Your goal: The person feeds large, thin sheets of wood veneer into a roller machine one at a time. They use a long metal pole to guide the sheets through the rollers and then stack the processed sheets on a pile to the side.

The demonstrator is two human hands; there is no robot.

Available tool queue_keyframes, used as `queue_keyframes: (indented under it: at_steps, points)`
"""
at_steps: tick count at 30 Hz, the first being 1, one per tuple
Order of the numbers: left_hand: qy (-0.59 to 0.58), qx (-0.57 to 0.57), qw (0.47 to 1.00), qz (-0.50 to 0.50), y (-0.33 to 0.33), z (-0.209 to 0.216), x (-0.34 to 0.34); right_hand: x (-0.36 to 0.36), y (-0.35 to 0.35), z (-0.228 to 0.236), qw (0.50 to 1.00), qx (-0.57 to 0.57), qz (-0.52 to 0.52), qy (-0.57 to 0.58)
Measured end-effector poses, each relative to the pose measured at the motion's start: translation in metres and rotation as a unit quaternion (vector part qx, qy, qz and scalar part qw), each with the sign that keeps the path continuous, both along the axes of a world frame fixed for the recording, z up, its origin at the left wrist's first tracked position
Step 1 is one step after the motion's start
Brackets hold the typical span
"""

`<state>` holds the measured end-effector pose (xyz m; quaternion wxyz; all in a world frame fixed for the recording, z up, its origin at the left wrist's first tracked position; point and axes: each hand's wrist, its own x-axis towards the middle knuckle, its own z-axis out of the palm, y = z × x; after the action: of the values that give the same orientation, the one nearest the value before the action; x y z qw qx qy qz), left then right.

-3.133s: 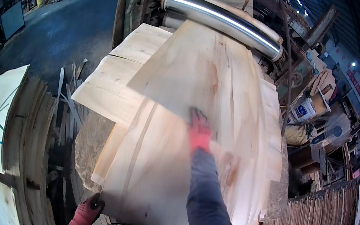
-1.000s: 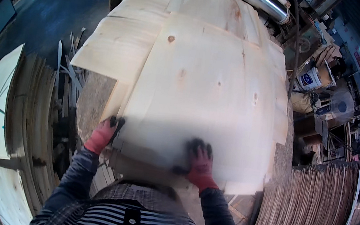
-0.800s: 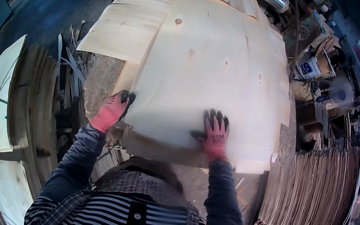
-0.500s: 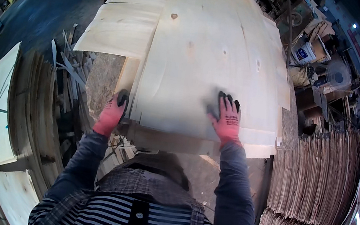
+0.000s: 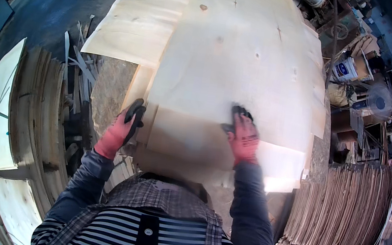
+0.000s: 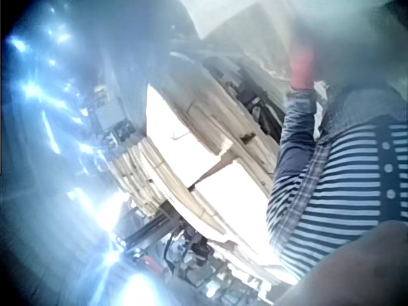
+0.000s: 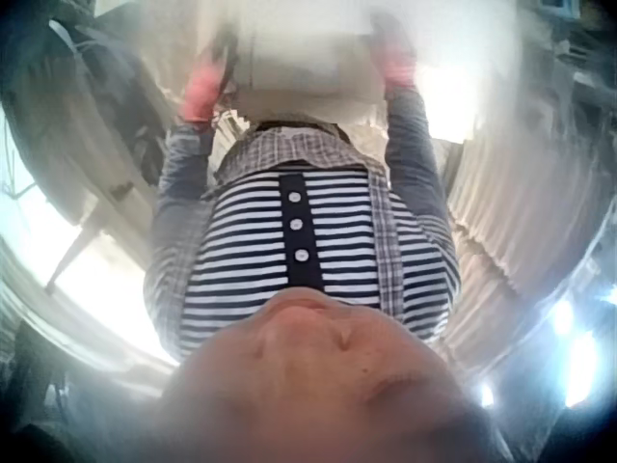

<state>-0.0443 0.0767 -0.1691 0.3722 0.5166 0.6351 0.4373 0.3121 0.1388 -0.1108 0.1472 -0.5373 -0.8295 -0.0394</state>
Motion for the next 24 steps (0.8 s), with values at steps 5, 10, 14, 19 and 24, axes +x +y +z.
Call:
queue_keyframes:
  at_steps: [5, 10, 14, 19, 24]
  points:
    - [0.09, 0.031, 0.99, -0.106, -0.023, 0.068, 0.039, 0.005, 0.026, 0.061, 0.983, 0.135, 0.042, 0.113]
    - [0.052, -0.083, 0.992, -0.079, -0.025, 0.042, 0.068, 0.005, 0.035, 0.056, 0.988, 0.103, 0.047, 0.105]
    - [-0.222, -0.253, 0.941, 0.014, -0.004, 0.089, 0.053, -0.008, 0.083, 0.048, 0.996, 0.05, 0.056, 0.055]
    - [-0.272, -0.189, 0.944, 0.004, -0.003, 0.071, 0.042, -0.016, 0.155, 0.034, 0.996, 0.045, 0.015, 0.072]
    - [-0.287, -0.222, 0.931, 0.038, 0.007, 0.046, 0.036, -0.035, 0.246, -0.014, 0.995, 0.083, -0.034, 0.032]
